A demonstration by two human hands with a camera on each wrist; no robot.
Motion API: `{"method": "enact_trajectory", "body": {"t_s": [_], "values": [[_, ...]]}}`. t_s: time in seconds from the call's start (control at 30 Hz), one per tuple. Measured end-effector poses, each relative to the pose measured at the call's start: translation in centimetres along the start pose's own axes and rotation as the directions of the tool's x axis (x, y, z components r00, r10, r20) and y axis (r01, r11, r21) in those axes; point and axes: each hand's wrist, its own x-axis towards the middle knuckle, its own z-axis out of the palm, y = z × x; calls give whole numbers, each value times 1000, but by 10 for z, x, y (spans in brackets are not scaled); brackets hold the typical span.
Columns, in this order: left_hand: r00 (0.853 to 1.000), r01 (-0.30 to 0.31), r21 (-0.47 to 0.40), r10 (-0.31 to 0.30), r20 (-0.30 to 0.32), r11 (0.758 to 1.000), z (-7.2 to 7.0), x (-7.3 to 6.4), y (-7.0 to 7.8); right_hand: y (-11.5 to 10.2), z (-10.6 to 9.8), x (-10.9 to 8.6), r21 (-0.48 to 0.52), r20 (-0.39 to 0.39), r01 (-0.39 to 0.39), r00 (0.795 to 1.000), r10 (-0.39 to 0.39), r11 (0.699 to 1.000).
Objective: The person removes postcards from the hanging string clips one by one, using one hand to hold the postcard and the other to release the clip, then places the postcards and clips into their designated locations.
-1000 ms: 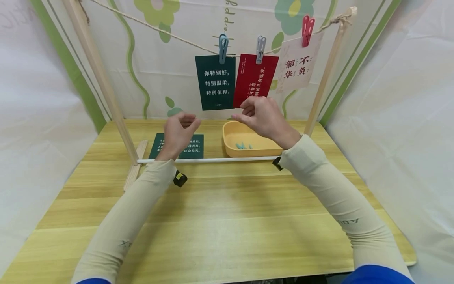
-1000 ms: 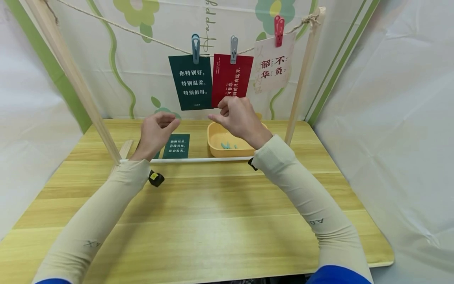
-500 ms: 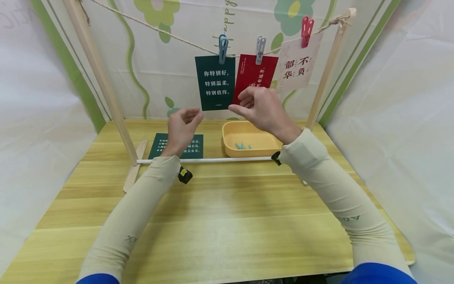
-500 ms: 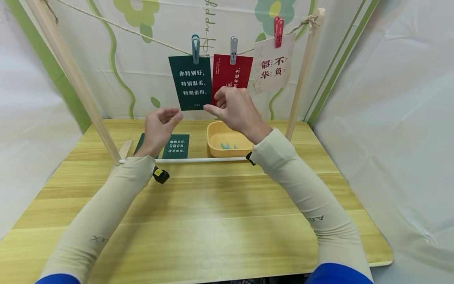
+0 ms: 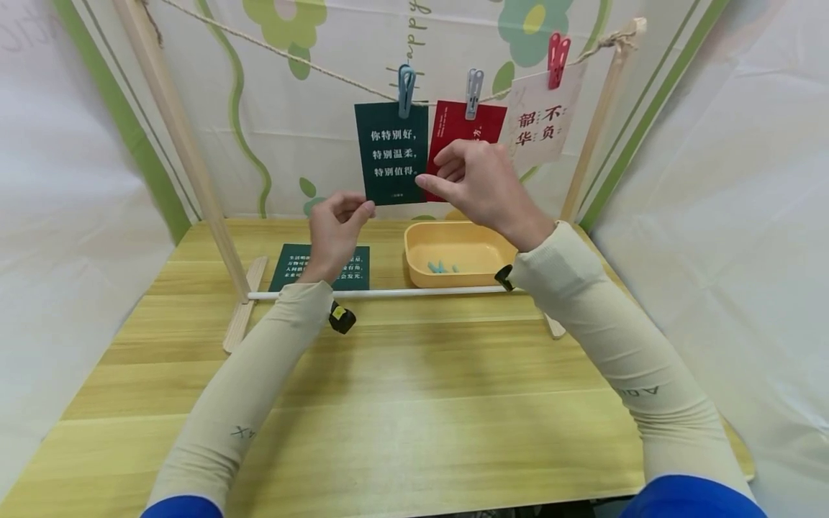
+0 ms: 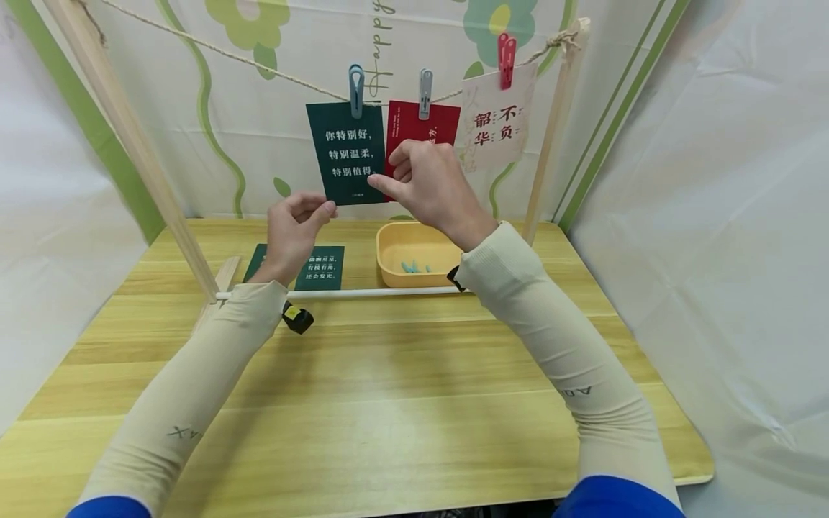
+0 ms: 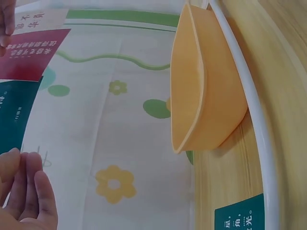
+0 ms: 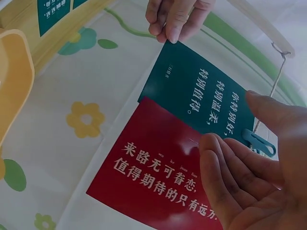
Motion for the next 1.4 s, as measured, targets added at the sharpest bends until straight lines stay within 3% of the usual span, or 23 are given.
{"method": "enact_trajectory", "body": {"t_s": [0.33, 1.07, 1.4], "values": [[998, -25, -24, 23, -64, 999, -11, 0, 8, -11, -11, 11, -2, -21, -11, 1000, 10, 1000], [996, -48, -66, 43, -79, 997, -16, -3, 9, -44, -41, 46, -139, -97, -74, 993, 61, 988], [995, -51, -70, 45, -89, 996, -15, -6, 8, -52, -55, 68, -247, -27, -85, 996, 81, 965]]}}
